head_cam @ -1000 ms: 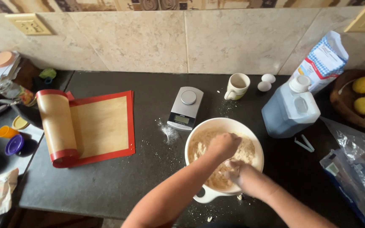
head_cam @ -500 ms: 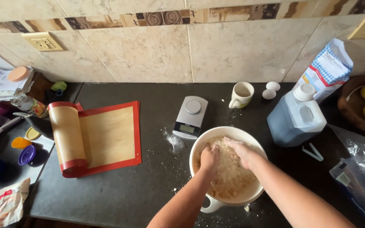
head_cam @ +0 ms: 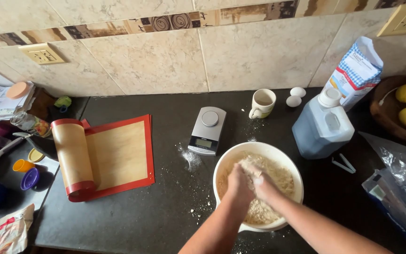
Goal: Mixing dry ingredients by hand in a bowl and adding an egg to the mixture.
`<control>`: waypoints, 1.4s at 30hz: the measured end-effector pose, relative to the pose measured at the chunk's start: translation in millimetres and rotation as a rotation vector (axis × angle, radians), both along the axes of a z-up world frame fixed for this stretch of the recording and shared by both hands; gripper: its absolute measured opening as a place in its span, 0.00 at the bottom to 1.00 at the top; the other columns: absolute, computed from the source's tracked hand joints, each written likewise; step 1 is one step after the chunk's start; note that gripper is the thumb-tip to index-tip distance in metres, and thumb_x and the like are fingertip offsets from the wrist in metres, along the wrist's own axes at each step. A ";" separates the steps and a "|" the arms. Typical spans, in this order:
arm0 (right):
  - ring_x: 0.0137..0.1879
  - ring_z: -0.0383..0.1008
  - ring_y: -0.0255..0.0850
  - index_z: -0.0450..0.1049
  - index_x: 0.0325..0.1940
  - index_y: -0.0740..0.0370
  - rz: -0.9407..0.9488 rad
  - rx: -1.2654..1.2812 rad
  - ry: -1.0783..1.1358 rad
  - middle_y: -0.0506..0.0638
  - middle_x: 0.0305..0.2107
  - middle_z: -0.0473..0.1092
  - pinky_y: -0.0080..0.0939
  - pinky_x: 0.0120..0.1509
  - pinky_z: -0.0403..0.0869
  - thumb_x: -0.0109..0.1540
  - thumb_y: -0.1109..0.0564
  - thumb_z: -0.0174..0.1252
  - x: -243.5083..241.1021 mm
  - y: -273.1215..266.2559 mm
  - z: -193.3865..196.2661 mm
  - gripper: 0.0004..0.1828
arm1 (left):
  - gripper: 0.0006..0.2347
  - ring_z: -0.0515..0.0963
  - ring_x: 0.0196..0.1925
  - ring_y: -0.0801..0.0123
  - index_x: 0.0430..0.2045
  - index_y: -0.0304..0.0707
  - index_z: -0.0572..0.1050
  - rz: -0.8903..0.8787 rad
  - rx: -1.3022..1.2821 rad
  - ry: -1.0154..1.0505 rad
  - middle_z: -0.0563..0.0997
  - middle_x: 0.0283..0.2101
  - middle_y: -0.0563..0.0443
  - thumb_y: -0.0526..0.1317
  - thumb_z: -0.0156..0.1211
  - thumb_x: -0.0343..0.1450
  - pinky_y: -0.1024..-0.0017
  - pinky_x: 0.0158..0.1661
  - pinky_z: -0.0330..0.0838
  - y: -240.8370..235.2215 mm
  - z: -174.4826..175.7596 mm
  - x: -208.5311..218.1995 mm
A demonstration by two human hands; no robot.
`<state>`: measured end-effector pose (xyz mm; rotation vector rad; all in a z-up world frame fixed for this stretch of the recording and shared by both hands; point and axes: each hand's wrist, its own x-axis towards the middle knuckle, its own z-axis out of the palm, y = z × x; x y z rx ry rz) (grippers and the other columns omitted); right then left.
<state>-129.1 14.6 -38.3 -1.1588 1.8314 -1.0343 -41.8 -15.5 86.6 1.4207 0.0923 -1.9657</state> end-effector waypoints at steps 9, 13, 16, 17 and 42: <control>0.35 0.69 0.44 0.70 0.56 0.53 -0.088 0.193 -0.161 0.53 0.32 0.69 0.44 0.39 0.70 0.56 0.52 0.51 12.1 -7.8 68.7 0.24 | 0.30 0.63 0.60 0.45 0.61 0.34 0.51 0.005 -0.006 0.146 0.58 0.62 0.28 0.55 0.48 0.71 0.46 0.58 0.55 -2.5 8.2 10.7; 0.44 0.67 0.48 0.68 0.58 0.53 -0.017 0.186 -0.107 0.55 0.41 0.66 0.46 0.48 0.68 0.56 0.52 0.50 17.0 10.2 70.3 0.25 | 0.28 0.68 0.58 0.44 0.55 0.32 0.61 0.055 -0.019 0.130 0.67 0.57 0.30 0.53 0.57 0.67 0.47 0.56 0.59 12.5 -31.6 12.4; 0.53 0.65 0.52 0.67 0.60 0.52 0.051 0.168 -0.046 0.58 0.50 0.62 0.49 0.56 0.65 0.55 0.52 0.48 16.5 18.0 76.3 0.27 | 0.23 0.71 0.56 0.48 0.51 0.30 0.65 0.079 -0.028 0.132 0.71 0.53 0.34 0.51 0.53 0.69 0.52 0.56 0.62 9.6 -32.6 14.6; 0.57 0.64 0.54 0.66 0.61 0.52 0.092 0.165 -0.017 0.59 0.55 0.61 0.50 0.60 0.64 0.55 0.51 0.47 17.8 21.7 77.9 0.28 | 0.26 0.68 0.59 0.47 0.54 0.31 0.62 0.047 -0.045 0.132 0.67 0.57 0.33 0.52 0.55 0.69 0.52 0.58 0.59 8.2 -18.6 14.7; 0.53 0.72 0.40 0.48 0.65 0.45 0.111 0.549 -0.087 0.45 0.61 0.50 0.34 0.42 0.66 0.53 0.66 0.50 -20.9 27.0 130.1 0.39 | 0.14 0.76 0.40 0.58 0.41 0.35 0.72 -0.541 -0.121 -0.432 0.77 0.36 0.44 0.36 0.62 0.63 0.68 0.39 0.72 15.7 -4.8 25.0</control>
